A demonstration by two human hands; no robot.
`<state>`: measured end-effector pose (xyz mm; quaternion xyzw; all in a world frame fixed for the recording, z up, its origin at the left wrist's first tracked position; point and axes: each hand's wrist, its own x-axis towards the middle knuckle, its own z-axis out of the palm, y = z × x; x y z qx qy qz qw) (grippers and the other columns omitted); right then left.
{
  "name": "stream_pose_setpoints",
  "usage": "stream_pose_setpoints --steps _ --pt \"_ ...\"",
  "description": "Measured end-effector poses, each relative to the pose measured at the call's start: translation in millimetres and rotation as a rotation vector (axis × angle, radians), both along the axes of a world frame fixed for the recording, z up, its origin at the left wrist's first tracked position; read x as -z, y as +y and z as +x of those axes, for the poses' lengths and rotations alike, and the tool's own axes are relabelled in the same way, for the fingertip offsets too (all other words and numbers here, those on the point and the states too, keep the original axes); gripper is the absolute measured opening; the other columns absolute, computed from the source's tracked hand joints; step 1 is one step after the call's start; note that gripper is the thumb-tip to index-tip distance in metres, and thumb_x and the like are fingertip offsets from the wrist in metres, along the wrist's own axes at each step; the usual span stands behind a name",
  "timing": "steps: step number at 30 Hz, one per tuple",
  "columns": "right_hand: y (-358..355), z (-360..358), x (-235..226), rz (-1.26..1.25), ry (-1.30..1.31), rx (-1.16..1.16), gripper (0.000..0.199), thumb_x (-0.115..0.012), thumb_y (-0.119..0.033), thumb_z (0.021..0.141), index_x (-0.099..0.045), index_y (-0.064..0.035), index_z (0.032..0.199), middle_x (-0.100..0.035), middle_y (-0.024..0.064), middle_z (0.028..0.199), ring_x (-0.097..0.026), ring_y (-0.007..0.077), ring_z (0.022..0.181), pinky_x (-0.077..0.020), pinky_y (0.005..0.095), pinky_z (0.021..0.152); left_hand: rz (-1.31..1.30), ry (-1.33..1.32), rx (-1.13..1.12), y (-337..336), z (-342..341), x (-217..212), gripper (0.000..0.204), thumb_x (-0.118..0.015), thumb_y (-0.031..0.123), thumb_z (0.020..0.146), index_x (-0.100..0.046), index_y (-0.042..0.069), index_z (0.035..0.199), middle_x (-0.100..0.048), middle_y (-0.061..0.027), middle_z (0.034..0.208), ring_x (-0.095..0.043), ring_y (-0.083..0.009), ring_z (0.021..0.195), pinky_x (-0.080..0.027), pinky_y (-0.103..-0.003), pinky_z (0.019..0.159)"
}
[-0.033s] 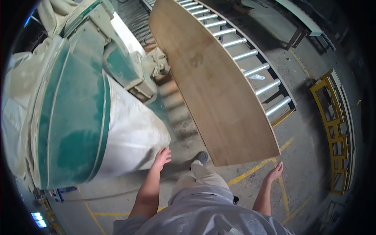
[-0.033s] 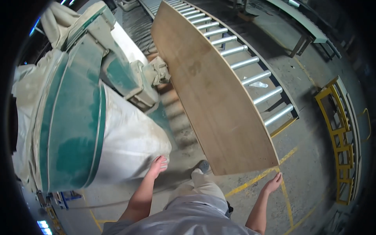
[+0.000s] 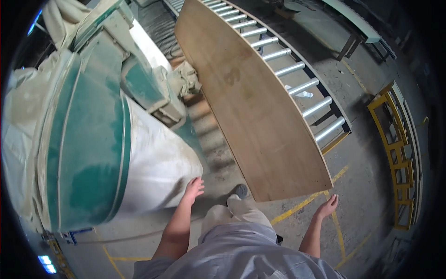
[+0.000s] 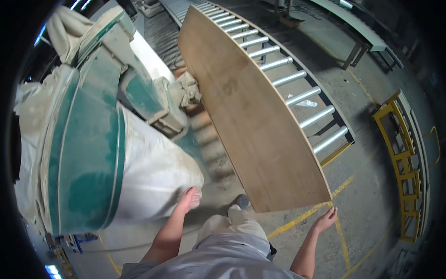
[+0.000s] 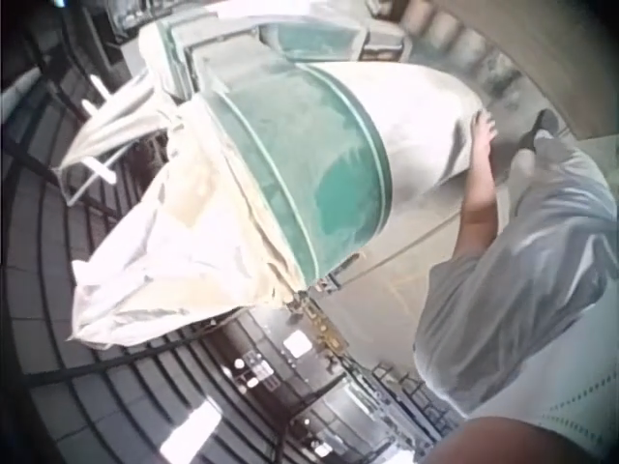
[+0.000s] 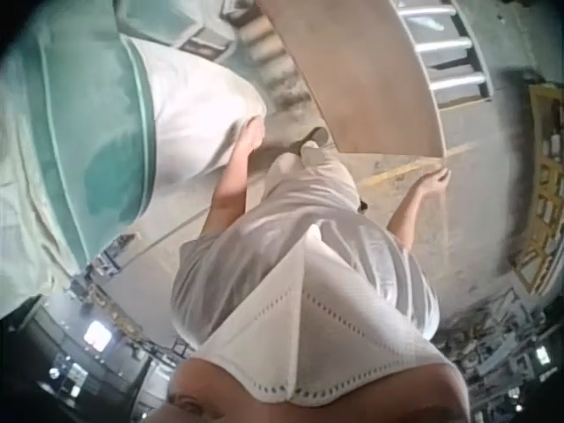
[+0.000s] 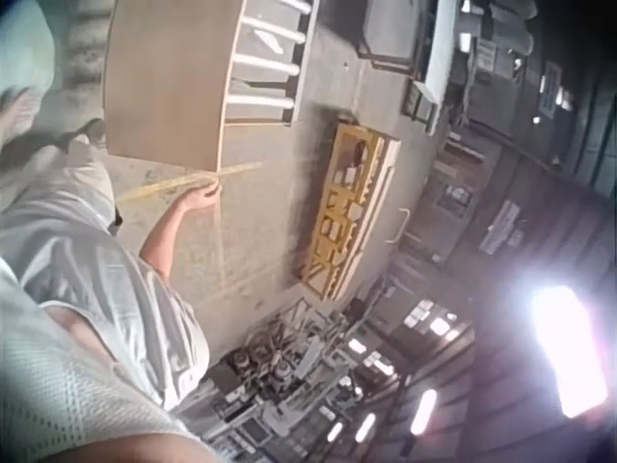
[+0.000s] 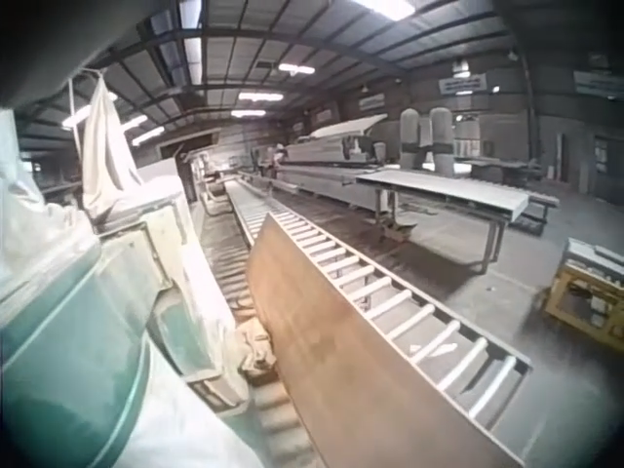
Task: Picking up and placing wooden panels onto a conveyor belt system in a manufacturing facility.
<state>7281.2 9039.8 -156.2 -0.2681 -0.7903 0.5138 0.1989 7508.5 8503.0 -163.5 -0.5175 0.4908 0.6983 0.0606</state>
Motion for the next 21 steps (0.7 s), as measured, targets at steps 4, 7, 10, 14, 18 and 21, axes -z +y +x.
stream_pose_setpoints --steps 4,7,10,14,18,21 --pt "-79.2 -28.4 -61.0 0.433 0.100 -0.054 0.043 -0.052 -0.028 0.092 -0.052 0.0040 0.120 -0.046 0.0202 0.129 -0.047 0.0303 0.117 -0.0384 0.0374 0.096 0.097 -0.042 -0.031 -42.2 -63.6 14.2 0.053 -0.050 0.036 0.090 -0.039 0.006 0.132 -0.046 -0.0155 0.132 -0.049 -0.0316 0.115 -0.042 -0.046 0.093" --pt "-126.0 -68.1 -77.7 0.389 0.091 -0.260 0.039 -0.054 -0.025 0.091 -0.052 0.0028 0.119 -0.046 0.0190 0.129 -0.044 0.0328 0.120 -0.0349 0.0391 0.100 0.129 -0.033 0.051 -70.3 -143.6 17.9 0.056 -0.047 0.039 0.091 -0.036 0.007 0.135 -0.042 -0.0148 0.136 -0.044 -0.0309 0.121 -0.037 -0.046 0.098" --pt "-197.2 -112.2 -98.7 0.464 0.046 -0.374 0.038 -0.056 -0.025 0.089 -0.053 -0.0002 0.117 -0.045 0.0200 0.129 -0.041 0.0352 0.122 -0.0326 0.0409 0.101 0.186 0.002 0.109 -120.6 -218.1 36.0 0.062 -0.044 0.045 0.091 -0.030 0.009 0.140 -0.038 -0.0141 0.141 -0.039 -0.0310 0.126 -0.032 -0.048 0.102" --pt "-294.2 -178.5 -101.7 0.708 -0.065 -0.507 0.040 -0.057 -0.027 0.089 -0.052 -0.0015 0.119 -0.043 0.0199 0.132 -0.037 0.0384 0.124 -0.0300 0.0436 0.103 0.262 -0.041 0.070 -192.4 -304.7 91.3 0.073 -0.038 0.057 0.089 -0.023 0.010 0.143 -0.033 -0.0131 0.144 -0.044 -0.0315 0.123 -0.022 -0.052 0.106" --pt "-385.6 -255.6 -97.0 0.747 -0.159 -0.544 0.042 -0.056 -0.023 0.088 -0.049 -0.0013 0.123 -0.038 0.0205 0.136 -0.034 0.0386 0.127 -0.0287 0.0423 0.105 0.279 -0.152 -0.055 -269.7 -373.9 192.6 0.078 -0.043 0.060 0.085 -0.025 0.012 0.142 -0.042 -0.0114 0.138 -0.055 -0.0275 0.104 -0.031 -0.048 0.100" --pt "-435.7 -318.0 -61.6 0.744 -0.157 -0.501 0.039 -0.052 -0.027 0.090 -0.049 0.0010 0.116 -0.041 0.0216 0.126 -0.042 0.0364 0.115 -0.0382 0.0389 0.093 0.331 -0.261 -0.173 -308.6 -439.4 245.6 0.074 -0.045 0.056 0.086 -0.028 0.010 0.141 -0.040 -0.0123 0.139 -0.050 -0.0308 0.113 -0.031 -0.048 0.101"
